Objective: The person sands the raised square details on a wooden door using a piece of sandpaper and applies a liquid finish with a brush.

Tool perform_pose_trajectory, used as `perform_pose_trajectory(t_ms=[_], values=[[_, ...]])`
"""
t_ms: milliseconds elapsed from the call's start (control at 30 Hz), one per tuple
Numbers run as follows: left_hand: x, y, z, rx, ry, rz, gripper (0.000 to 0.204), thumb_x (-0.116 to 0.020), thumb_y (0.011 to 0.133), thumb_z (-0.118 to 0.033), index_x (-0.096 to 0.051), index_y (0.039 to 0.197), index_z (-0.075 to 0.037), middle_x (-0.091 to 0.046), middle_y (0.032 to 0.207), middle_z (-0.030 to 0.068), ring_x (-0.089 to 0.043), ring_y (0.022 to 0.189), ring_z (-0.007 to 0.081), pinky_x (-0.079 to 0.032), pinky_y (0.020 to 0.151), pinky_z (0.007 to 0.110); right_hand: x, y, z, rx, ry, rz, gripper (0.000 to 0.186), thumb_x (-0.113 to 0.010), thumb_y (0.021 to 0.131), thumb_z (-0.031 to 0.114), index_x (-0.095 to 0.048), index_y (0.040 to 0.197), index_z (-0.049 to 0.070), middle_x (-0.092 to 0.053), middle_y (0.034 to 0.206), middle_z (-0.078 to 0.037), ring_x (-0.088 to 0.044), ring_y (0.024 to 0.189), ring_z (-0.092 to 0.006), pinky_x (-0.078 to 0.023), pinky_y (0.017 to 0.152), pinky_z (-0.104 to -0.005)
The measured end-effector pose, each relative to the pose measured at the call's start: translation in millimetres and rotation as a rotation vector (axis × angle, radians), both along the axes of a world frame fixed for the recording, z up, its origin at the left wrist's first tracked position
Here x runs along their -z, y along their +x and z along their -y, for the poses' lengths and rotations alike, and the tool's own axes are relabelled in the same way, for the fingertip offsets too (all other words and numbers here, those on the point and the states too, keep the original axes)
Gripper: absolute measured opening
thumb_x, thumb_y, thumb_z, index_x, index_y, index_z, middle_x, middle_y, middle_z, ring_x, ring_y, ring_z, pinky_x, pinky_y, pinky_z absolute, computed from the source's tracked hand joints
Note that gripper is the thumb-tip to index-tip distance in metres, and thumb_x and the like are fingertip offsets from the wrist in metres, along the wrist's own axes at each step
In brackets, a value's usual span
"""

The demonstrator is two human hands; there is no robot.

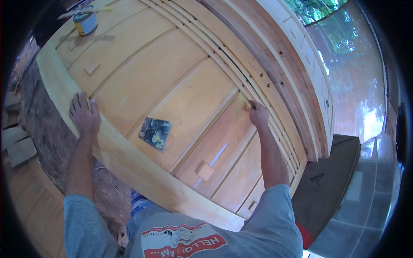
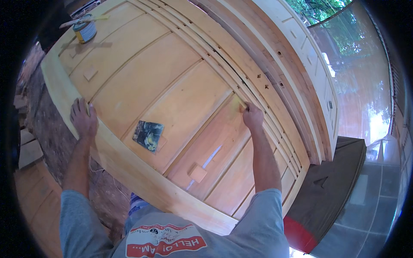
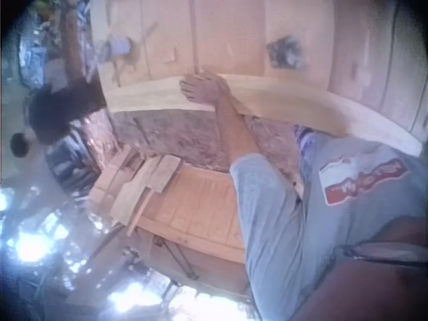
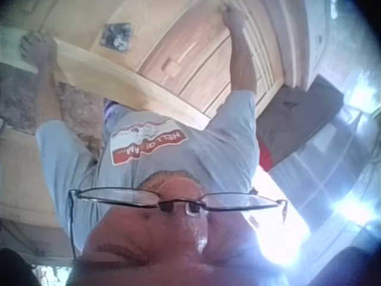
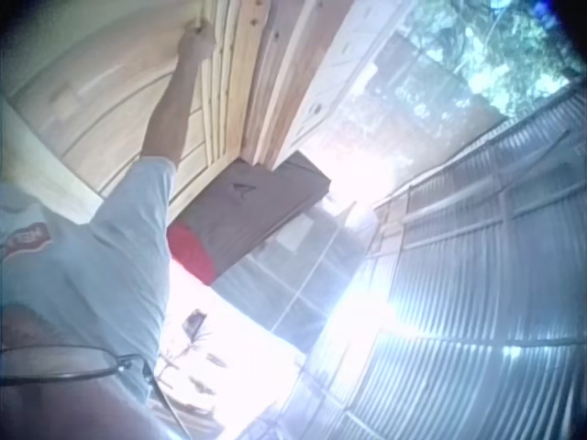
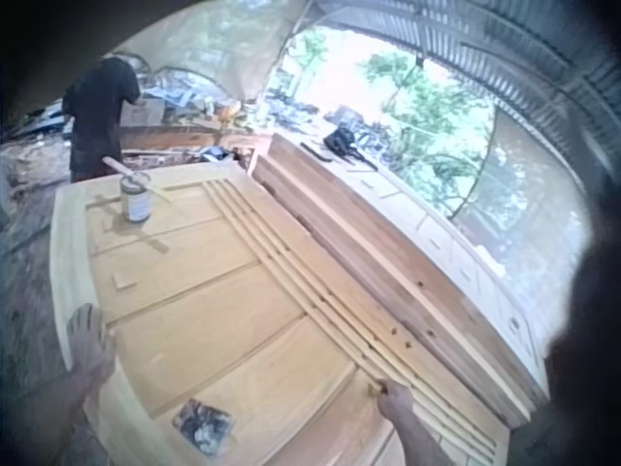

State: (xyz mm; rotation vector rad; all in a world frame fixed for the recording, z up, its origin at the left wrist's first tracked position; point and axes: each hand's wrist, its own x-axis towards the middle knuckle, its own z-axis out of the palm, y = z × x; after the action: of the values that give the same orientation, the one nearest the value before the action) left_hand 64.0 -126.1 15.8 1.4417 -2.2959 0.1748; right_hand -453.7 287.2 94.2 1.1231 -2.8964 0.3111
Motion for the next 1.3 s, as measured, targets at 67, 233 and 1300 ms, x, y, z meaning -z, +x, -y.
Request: perform_pose_trajectory(t_ms=[67, 233, 1300], values=[[-0.2, 2.6, 0.0, 0.006, -0.013, -0.009, 0.046, -0.054, 0.098, -0.033, -0.053, 0.136, -0.007, -0.048, 0.145, 0.0184, -0.041, 0.136, 0.0377, -0.031, 0.112, 0.053, 0.4, -5.1, 14.5, 0.007, 0.011, 0.013, 0.034, -0.057, 0.086, 0.013, -0.074, 0.116, 0.015, -0.073, 0.109, -0.015, -0.07, 0.102, -0.0336, -0.055, 0.09, -0.0436], [-1.8, 2.2, 0.8, 0.013, 0.024, -0.018, 0.046, -0.055, 0.097, -0.033, -0.052, 0.137, -0.009, -0.047, 0.145, 0.018, -0.041, 0.136, 0.0373, -0.031, 0.112, 0.053, 4.6, -11.0, 30.4, 0.02, 0.064, 0.048, 0.036, -0.057, 0.084, 0.013, -0.074, 0.115, 0.017, -0.074, 0.108, -0.014, -0.07, 0.102, -0.0336, -0.055, 0.089, -0.0441], [7.9, 0.2, 1.9, -0.006, 0.0, 0.007, 0.045, -0.055, 0.098, -0.035, -0.053, 0.137, -0.012, -0.048, 0.145, 0.0161, -0.042, 0.136, 0.0359, -0.032, 0.112, 0.052, 4.3, -5.8, -54.2, -0.094, 0.018, -0.103, 0.031, -0.064, 0.08, 0.008, -0.074, 0.109, 0.013, -0.074, 0.104, -0.012, -0.07, 0.096, -0.0334, -0.056, 0.085, -0.045]])
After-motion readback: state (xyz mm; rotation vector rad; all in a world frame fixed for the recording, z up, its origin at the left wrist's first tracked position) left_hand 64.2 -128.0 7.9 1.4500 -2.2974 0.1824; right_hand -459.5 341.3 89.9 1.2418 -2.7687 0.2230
